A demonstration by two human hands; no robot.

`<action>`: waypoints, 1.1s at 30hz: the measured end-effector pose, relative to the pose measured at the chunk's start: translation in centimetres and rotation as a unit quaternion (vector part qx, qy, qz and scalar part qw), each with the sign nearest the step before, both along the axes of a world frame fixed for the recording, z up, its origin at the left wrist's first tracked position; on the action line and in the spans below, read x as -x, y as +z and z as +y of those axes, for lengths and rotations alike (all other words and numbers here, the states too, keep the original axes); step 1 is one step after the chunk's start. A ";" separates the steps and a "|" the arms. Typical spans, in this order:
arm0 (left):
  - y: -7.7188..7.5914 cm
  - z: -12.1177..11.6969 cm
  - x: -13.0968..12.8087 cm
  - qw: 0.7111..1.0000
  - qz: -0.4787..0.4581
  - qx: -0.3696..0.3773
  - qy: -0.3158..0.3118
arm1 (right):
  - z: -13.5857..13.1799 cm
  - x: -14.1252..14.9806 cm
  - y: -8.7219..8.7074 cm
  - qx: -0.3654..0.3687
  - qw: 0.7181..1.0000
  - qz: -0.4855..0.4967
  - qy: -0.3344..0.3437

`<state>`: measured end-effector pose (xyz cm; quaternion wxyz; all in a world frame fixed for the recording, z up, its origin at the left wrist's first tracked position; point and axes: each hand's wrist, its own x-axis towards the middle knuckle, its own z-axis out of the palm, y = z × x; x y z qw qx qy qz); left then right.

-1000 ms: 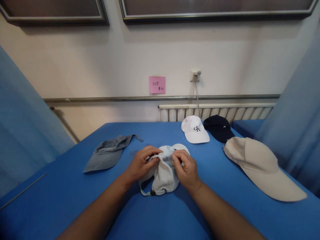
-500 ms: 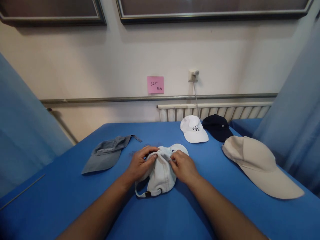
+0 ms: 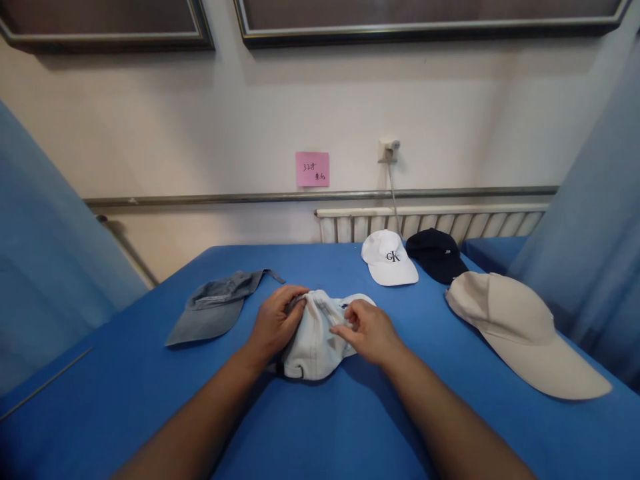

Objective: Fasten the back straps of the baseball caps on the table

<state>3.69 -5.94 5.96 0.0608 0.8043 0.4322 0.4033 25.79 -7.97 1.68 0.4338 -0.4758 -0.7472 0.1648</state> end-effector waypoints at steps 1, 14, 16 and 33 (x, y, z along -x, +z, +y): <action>0.0 0.0 0.0 1.000 0.000 -0.002 0.001 | -0.1 0.1 0.0 0.004 1.000 -0.029 0.001; 0.8 0.4 0.9 0.996 -0.050 0.051 0.046 | -1.4 0.2 0.8 -0.122 0.988 0.007 0.093; 1.0 0.3 0.9 0.995 -0.045 0.079 0.039 | -1.6 0.4 0.9 -0.124 0.985 -0.029 0.113; 1.3 0.2 0.6 0.978 -0.101 0.184 0.007 | -1.8 1.3 0.4 -0.057 0.991 -0.072 0.097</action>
